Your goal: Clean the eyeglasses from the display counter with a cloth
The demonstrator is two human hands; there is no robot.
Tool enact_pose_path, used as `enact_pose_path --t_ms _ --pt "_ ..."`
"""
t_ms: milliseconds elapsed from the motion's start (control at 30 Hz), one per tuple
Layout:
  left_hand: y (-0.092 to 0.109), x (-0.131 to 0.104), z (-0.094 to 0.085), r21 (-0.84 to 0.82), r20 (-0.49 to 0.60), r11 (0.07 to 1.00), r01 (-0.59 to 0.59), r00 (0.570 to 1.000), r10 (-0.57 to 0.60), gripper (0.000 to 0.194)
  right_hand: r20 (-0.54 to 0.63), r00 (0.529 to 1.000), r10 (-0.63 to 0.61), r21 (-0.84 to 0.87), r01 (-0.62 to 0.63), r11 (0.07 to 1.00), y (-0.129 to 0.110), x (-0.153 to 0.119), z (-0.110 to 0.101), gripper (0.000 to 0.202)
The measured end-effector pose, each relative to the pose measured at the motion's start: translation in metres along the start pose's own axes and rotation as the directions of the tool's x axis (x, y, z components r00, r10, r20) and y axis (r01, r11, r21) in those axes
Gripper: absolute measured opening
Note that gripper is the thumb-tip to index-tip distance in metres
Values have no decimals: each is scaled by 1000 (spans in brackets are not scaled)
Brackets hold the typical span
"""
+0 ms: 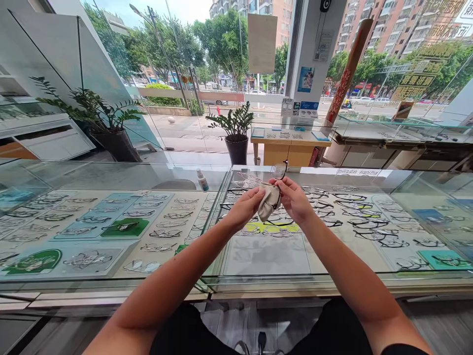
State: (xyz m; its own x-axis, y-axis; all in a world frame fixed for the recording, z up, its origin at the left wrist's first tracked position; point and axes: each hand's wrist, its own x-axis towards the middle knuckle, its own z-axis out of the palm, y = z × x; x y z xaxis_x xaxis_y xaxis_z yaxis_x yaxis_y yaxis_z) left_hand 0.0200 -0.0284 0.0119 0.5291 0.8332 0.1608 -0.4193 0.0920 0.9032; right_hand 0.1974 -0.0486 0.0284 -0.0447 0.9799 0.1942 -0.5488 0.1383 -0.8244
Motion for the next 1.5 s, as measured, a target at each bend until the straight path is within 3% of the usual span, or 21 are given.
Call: enact_pose_path --t_ms 333,500,633,900,1133,1367,1500 --pt "-2 -2 2 96 -35 995 -12 999 15 64 14 1000 -16 -72 17 997 7 -3 2 46" --pt "-1 -1 3 62 -97 997 -52 994 58 66 16 1000 -12 -47 13 999 8 -2 3 46" --pt "0 -1 4 -47 -142 998 -36 989 29 65 10 1000 -16 -43 16 999 10 -2 4 45" --pt "-1 -4 8 -163 -65 983 82 993 -94 48 23 1000 19 -67 -17 998 19 -4 3 48" --pt "-8 -7 9 -97 -27 995 40 999 -43 64 30 999 43 -32 -42 999 16 -5 5 49" --pt "-9 -2 0 110 31 987 118 992 -122 65 2 998 66 2 -66 998 10 -9 7 51" --pt "-6 -3 1 84 87 991 104 990 -112 60 0 999 44 -27 -44 999 12 -8 6 51"
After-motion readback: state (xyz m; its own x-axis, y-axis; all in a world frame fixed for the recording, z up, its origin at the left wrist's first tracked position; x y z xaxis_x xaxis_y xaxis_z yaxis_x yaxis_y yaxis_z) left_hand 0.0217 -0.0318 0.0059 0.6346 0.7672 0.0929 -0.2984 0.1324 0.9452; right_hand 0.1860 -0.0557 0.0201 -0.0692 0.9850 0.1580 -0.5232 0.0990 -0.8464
